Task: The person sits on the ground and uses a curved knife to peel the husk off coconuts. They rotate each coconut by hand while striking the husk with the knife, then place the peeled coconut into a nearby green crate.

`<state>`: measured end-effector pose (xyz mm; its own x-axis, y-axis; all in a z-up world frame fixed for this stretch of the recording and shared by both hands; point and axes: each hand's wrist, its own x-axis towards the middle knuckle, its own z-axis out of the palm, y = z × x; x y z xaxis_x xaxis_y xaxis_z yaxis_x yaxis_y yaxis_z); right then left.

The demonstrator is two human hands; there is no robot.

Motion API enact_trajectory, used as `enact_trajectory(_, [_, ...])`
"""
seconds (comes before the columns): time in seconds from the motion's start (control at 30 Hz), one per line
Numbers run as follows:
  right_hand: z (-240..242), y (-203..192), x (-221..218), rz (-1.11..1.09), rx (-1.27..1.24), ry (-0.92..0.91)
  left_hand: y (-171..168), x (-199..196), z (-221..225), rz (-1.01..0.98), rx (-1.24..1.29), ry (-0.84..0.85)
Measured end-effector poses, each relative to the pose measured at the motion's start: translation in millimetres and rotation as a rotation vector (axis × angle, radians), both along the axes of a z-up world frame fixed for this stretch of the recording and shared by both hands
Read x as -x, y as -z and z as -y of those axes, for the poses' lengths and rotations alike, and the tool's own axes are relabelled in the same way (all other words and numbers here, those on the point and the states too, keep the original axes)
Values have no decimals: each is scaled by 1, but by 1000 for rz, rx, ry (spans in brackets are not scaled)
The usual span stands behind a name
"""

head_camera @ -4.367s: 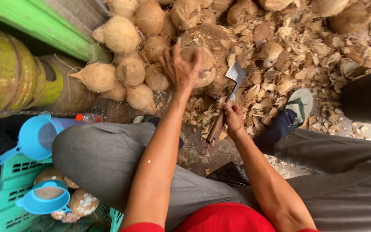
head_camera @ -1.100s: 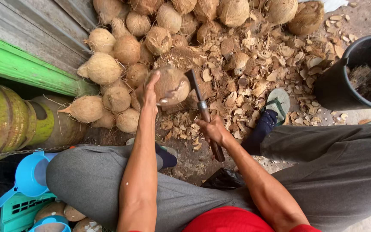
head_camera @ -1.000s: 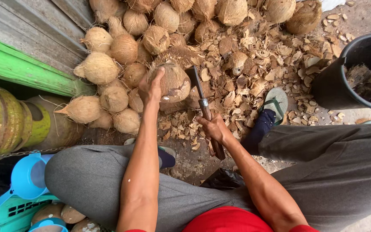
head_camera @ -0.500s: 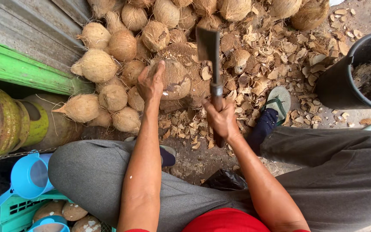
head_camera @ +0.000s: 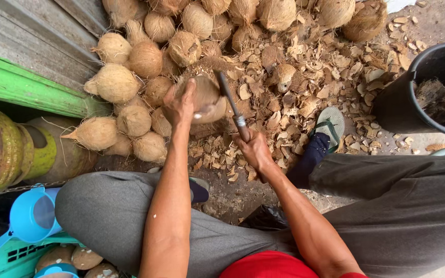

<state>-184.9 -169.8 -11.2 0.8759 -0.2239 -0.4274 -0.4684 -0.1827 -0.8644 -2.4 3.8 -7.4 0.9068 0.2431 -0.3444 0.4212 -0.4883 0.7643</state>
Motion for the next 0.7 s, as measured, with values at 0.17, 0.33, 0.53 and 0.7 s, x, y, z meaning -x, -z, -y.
enact_trajectory(0.17, [0, 8, 8, 409, -150, 78, 11, 12, 0, 110, 60, -89])
enact_trajectory(0.33, [1, -3, -3, 365, -5, 103, 13, 2, 4, 172, -50, -39])
enact_trajectory(0.53, [-5, 6, 9, 475, 259, 13, 17, 8, 3, 101, 85, -88])
enact_trajectory(0.7, [10, 32, -11, -146, 277, -14, 18, -1, -1, 499, -40, 19])
